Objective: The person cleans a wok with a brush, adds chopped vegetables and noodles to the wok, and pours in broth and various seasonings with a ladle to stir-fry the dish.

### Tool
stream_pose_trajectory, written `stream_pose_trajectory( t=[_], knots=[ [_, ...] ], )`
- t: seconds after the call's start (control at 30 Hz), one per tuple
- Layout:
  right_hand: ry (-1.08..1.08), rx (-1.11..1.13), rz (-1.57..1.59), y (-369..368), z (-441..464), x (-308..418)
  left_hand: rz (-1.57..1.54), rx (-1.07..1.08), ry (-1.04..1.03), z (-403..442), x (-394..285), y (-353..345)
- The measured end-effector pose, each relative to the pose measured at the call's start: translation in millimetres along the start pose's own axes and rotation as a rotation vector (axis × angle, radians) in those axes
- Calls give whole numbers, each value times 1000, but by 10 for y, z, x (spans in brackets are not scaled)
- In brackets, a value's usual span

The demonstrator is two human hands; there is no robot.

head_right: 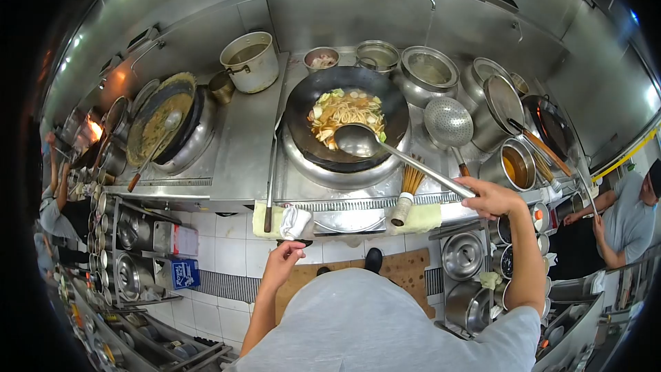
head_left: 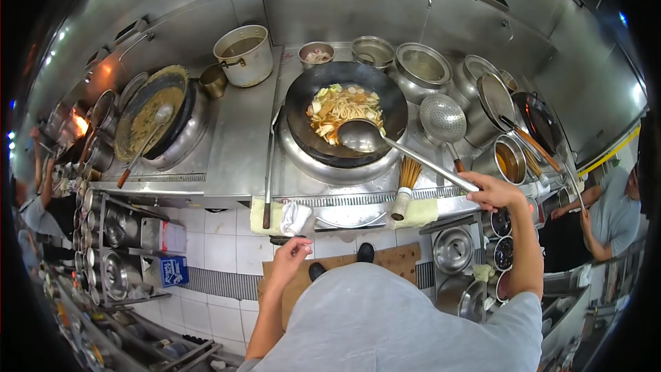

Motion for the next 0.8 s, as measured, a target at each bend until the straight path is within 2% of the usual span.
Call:
stream_pose_trajectory(
  t=[0.07,0.1,0.13,0.2,0.23,0.27,0.33,0.37,0.47,0.53,0.6,0.67,0.73,0.8],
  knots=[
    [135,-174,-299,135,132,-15,2,10,-6,6,-3,-35],
    [233,-341,-547,185,188,2,7,28,4,19,-8,-53],
    [230,-351,-545,258,205,-44,16,46,11,47,-27,-66],
    [371,-398,-678,455,208,16,33,53,7,60,-131,-57],
    [195,-327,-666,466,-42,322,50,53,15,45,-153,-37],
    [299,-372,-770,646,-41,233,61,57,13,38,-131,-17],
    [167,-350,-834,699,-274,519,78,23,16,41,-48,48],
    [203,-394,-894,744,-212,508,64,16,26,33,-16,56],
    [259,-491,-800,734,519,156,96,16,3,22,9,39],
    [237,-473,-453,535,832,17,78,0,-22,21,-35,48],
    [439,-676,-407,359,1270,-208,45,-37,-31,-43,-37,52],
    [195,-573,33,4,1442,-74,48,-53,-25,-71,51,69],
    [333,-808,-90,-215,1938,-155,36,-27,-7,-94,96,65],
    [334,-813,29,-601,2181,-56,36,-27,-12,-123,77,73]
  ],
)
Point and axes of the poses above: each hand's wrist, its own z-axis towards the middle knuckle, its own y-axis out of the back of the hand, x = y × z, the point moved 6 cm from there along z, towards the middle knuckle, and after that the axes turned 5 degrees about -y, right-handed, at the moved point
